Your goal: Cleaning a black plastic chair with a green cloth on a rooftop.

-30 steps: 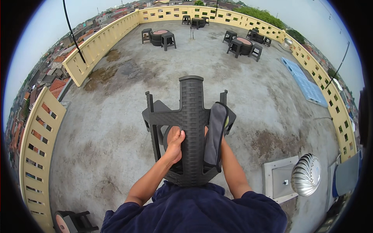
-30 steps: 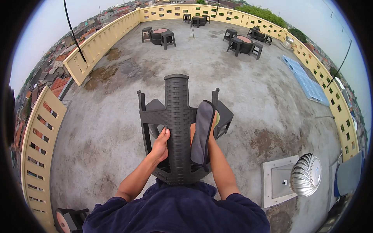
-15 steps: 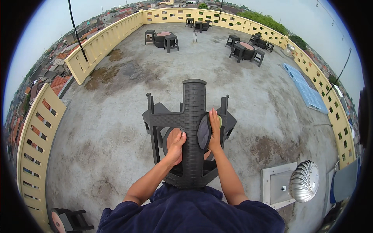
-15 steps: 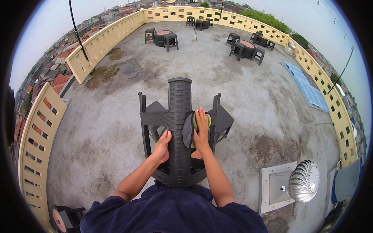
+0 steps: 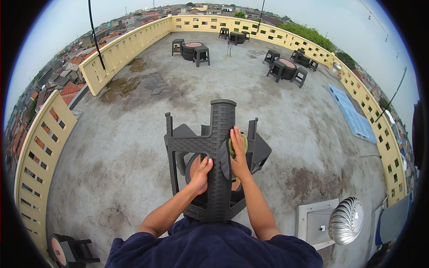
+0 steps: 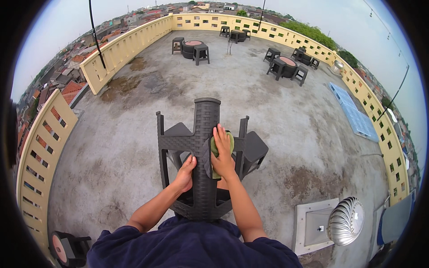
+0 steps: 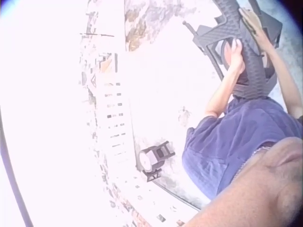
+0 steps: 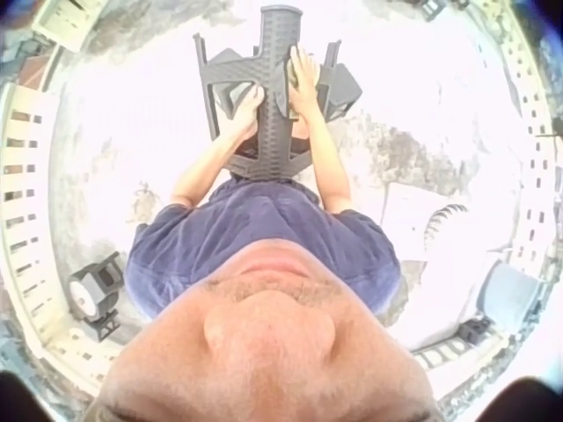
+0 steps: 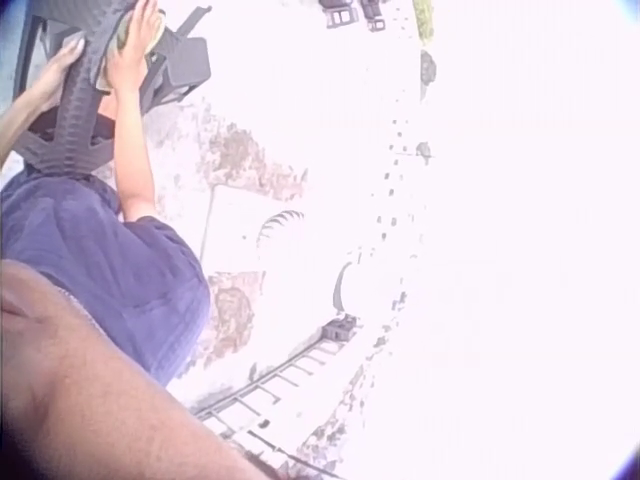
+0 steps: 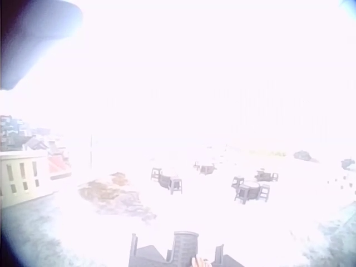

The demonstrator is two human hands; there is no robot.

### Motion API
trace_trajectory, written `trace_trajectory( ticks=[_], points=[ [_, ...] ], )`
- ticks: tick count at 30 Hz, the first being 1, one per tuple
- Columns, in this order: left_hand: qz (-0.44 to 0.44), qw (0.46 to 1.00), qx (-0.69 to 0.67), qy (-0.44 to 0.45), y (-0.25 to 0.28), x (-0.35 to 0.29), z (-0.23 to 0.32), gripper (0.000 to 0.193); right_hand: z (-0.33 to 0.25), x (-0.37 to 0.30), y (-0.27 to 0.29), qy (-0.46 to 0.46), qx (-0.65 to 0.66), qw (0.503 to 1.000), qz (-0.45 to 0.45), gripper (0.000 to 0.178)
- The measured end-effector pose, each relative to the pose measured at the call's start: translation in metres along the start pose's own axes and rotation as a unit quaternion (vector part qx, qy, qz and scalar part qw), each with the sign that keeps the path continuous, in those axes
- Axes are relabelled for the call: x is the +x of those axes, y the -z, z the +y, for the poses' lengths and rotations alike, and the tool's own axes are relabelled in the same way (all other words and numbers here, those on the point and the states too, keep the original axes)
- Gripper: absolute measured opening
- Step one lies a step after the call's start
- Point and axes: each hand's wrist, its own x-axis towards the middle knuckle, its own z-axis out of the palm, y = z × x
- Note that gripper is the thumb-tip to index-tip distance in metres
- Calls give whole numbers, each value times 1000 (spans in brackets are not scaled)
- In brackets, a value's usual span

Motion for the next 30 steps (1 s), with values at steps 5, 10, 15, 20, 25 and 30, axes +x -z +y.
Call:
trace_trajectory(
  ticks=[5, 10, 15, 20, 25, 30],
  points=[
    [-14, 999, -22, 22, -12, 5, -5, 40, 174, -32, -1, -37, -147, 984, 92, 67],
    [16, 1000, 10, 16, 2, 9, -4, 42, 67, 4, -25, -127, -27, 991, 30, 70],
    [-27, 992, 123, -11, -5, 18, -10, 50, -5, 80, 9, -85, -149, 985, 4, 84],
    [85, 981, 175, -16, -31, 22, -6, 39, 20, 113, 8, -74, -109, 967, 220, 81],
    [44, 996, 67, -41, 15, 29, -19, 42, -16, 12, -19, -155, -74, 981, 89, 81],
    [116, 986, -18, -116, 28, 22, 3, 34, -58, -126, -27, -209, 64, 967, -132, 74]
  ],
)
